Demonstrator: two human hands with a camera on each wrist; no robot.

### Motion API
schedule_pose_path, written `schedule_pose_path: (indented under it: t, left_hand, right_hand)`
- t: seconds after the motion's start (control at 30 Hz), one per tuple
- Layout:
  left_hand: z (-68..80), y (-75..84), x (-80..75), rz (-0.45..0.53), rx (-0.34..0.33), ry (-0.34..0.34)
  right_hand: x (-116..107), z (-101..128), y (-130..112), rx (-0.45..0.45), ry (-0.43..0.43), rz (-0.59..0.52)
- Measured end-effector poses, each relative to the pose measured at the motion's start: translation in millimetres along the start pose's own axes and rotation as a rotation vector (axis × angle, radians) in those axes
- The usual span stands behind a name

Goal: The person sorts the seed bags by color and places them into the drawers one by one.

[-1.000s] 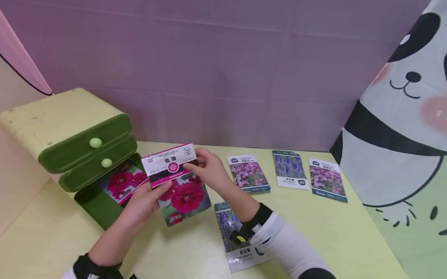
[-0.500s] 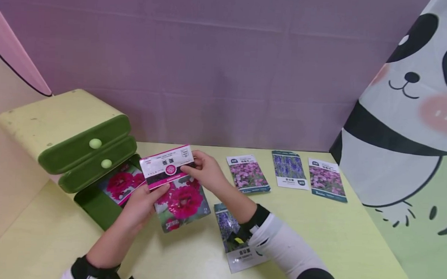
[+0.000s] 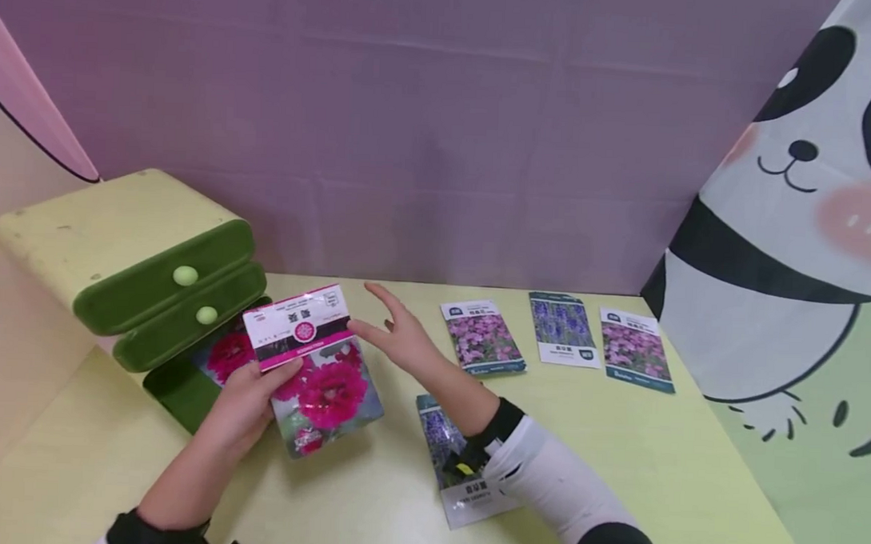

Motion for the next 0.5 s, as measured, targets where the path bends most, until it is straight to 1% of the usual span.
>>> schedule_pose_path:
  t: [0.07, 0.1, 0.17, 0.27, 0.37, 0.5]
  left_hand:
    - [0.5, 0.3, -12.1, 0.035, -0.014, 0.007]
    - [0.9, 0.0, -18.8, 0.058, -0.023, 0.009]
    - [1.2, -1.4, -31.4, 0.112, -0.046, 0.011]
    - [-0.1, -5.4, -43.2, 0.225, -0.069, -0.014]
    - [-1.9, -12.6, -48.2, 0.32, -0.09, -0.048]
    - [-2.0, -25.0, -54.1, 0.413, -0.14, -0.086]
  right_hand:
    - [-4.7, -1.3, 8.9, 0.05, 0.035, -0.01]
    - [-5.8, -2.4, 14.1, 0.077, 0.04, -0.016]
    - [-4.8, -5.8, 24.6, 0.118, 0.007, -0.02]
    - [3.3, -11.0, 40.7, 0.173, -0.125, -0.003]
    - [17.0, -12.5, 53.3, 0.212, -0.282, 0.029]
    - [40.4, -9.6, 63.5, 0.242, -0.427, 0.056]
Point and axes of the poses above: each hand's wrist, its own z-axis away from the middle knuckle, its own x-axis out of the palm, y = z × x, the point moved 9 cm from there along -z, towards the middle knuckle, and after that the axes turned 7 degrees about -y, right-handed, at the moved point
